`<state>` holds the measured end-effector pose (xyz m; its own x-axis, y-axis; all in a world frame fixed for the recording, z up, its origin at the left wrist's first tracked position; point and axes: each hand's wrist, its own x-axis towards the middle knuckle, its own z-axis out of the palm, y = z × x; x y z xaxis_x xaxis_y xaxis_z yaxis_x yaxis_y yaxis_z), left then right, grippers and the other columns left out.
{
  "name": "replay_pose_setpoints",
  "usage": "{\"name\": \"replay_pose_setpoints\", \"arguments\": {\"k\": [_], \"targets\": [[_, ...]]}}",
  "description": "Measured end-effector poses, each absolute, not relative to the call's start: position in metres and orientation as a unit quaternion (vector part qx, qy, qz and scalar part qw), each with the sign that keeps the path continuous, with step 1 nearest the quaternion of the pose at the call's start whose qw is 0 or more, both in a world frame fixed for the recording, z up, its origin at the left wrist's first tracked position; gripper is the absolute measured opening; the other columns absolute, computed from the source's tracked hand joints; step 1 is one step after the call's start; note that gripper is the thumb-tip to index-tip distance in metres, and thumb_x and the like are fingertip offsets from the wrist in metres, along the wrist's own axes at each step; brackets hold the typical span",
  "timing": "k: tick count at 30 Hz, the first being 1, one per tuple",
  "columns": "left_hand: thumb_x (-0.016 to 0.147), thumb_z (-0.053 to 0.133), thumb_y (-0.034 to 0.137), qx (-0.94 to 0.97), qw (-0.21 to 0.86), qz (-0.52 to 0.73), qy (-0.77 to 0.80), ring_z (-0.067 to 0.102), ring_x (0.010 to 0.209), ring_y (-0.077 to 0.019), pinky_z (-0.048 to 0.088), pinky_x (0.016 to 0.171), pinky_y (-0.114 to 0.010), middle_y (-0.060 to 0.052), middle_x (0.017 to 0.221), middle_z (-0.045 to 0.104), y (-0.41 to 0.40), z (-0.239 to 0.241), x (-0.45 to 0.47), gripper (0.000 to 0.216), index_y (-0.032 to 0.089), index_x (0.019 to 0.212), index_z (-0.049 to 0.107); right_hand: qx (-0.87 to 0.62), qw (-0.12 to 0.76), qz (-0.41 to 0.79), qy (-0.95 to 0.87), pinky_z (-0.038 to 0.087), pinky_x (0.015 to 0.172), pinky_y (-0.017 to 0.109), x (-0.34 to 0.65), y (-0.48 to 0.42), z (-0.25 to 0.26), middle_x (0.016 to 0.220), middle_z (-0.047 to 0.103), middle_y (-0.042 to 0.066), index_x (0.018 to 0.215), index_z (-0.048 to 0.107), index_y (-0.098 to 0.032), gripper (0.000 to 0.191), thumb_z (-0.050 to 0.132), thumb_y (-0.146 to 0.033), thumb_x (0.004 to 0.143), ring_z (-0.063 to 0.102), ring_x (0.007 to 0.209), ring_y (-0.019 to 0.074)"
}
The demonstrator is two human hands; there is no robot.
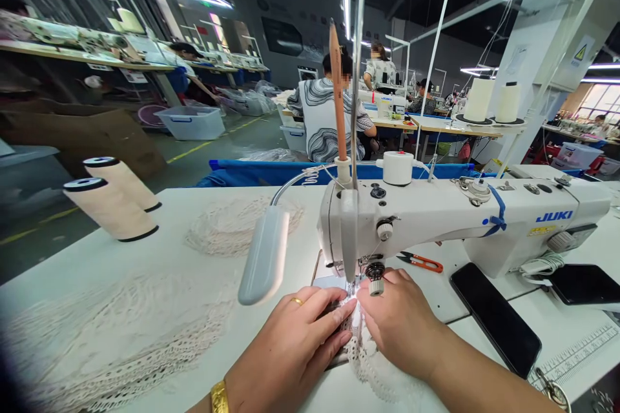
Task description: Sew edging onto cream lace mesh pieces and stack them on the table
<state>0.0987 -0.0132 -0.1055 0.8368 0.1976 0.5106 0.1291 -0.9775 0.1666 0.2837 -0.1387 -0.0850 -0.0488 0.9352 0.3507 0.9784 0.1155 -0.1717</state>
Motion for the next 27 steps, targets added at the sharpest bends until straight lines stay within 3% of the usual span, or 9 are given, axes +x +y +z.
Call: {"name": "replay_pose_setpoints", "arguments": {"k": [2, 4, 7, 10, 14, 18, 23, 27], "targets": [[0.103, 0.052, 0.017, 0.953, 0.093, 0.275, 0.091, 0.069, 0.083, -0.0270, 0.055, 0.072, -0.042, -0.008, 0.106, 0.074, -0.012, -0.107, 0.100, 0.023, 0.023, 0.107, 0.074, -0.647, 0.199, -0.031, -0.735, 0.048, 0.091, 0.040, 0.282, -0.145, -0.084, 0.121, 0.078, 0.007, 0.110, 0.069, -0.022, 0.009, 0.068, -0.028, 0.105, 0.064, 0.101, 0.0279], [0.103, 0.046, 0.017, 0.946, 0.128, 0.284, 0.089, 0.066, 0.083, -0.0263, 0.053, 0.073, -0.041, -0.008, 0.104, 0.072, -0.010, -0.109, 0.100, 0.029, 0.024, 0.104, 0.074, -0.629, 0.203, -0.006, -0.750, 0.048, 0.096, 0.043, 0.280, -0.150, -0.084, 0.124, 0.076, 0.008, 0.113, 0.067, -0.023, 0.026, 0.077, -0.043, 0.100, 0.064, 0.106, 0.0297], [0.097, 0.044, 0.014, 0.935, 0.175, 0.297, 0.081, 0.064, 0.086, -0.0258, 0.051, 0.074, -0.040, -0.008, 0.103, 0.069, -0.003, -0.112, 0.102, 0.033, 0.025, 0.103, 0.074, -0.627, 0.208, -0.021, -0.751, 0.048, 0.091, 0.041, 0.279, -0.151, -0.087, 0.113, 0.075, 0.008, 0.100, 0.063, -0.022, 0.009, 0.066, -0.030, 0.105, 0.064, 0.098, 0.0275], [0.089, 0.049, 0.014, 0.930, 0.213, 0.289, 0.083, 0.064, 0.085, -0.0249, 0.051, 0.073, -0.037, -0.006, 0.098, 0.068, 0.003, -0.115, 0.106, 0.030, 0.025, 0.100, 0.074, -0.635, 0.281, -0.022, -0.719, 0.047, 0.082, 0.036, 0.282, -0.145, -0.087, 0.096, 0.073, 0.006, 0.097, 0.062, -0.022, 0.017, 0.050, -0.016, 0.108, 0.064, 0.089, 0.0243], [0.088, 0.055, 0.016, 0.924, 0.237, 0.279, 0.108, 0.065, 0.083, -0.0231, 0.052, 0.069, -0.033, -0.004, 0.095, 0.067, 0.008, -0.117, 0.112, 0.017, 0.023, 0.090, 0.070, -0.645, 0.354, 0.022, -0.677, 0.049, 0.081, 0.032, 0.282, -0.139, -0.084, 0.094, 0.074, 0.003, 0.103, 0.063, -0.023, 0.018, 0.047, -0.019, 0.111, 0.067, 0.088, 0.0221], [0.096, 0.058, 0.018, 0.925, 0.224, 0.290, 0.102, 0.063, 0.078, -0.0207, 0.051, 0.069, -0.031, -0.004, 0.091, 0.066, 0.008, -0.111, 0.117, 0.018, 0.022, 0.080, 0.065, -0.661, 0.325, 0.022, -0.676, 0.049, 0.080, 0.032, 0.280, -0.138, -0.085, 0.094, 0.074, 0.003, 0.103, 0.065, -0.024, 0.018, 0.050, -0.021, 0.112, 0.067, 0.086, 0.0219], [0.102, 0.046, 0.011, 0.931, 0.170, 0.321, 0.041, 0.062, 0.079, -0.0209, 0.047, 0.070, -0.032, -0.005, 0.088, 0.069, 0.005, -0.104, 0.112, 0.032, 0.021, 0.081, 0.067, -0.640, 0.272, 0.014, -0.718, 0.048, 0.081, 0.034, 0.282, -0.141, -0.085, 0.094, 0.073, 0.003, 0.100, 0.065, -0.024, 0.021, 0.049, -0.025, 0.113, 0.064, 0.087, 0.0224], [0.109, 0.044, 0.014, 0.939, 0.143, 0.311, 0.001, 0.063, 0.083, -0.0221, 0.045, 0.074, -0.037, -0.004, 0.092, 0.072, -0.002, -0.106, 0.097, 0.035, 0.022, 0.088, 0.071, -0.592, 0.183, 0.034, -0.784, 0.044, 0.082, 0.035, 0.282, -0.150, -0.077, 0.100, 0.074, 0.002, 0.098, 0.065, -0.023, 0.014, 0.064, -0.032, 0.109, 0.065, 0.094, 0.0219]]}}
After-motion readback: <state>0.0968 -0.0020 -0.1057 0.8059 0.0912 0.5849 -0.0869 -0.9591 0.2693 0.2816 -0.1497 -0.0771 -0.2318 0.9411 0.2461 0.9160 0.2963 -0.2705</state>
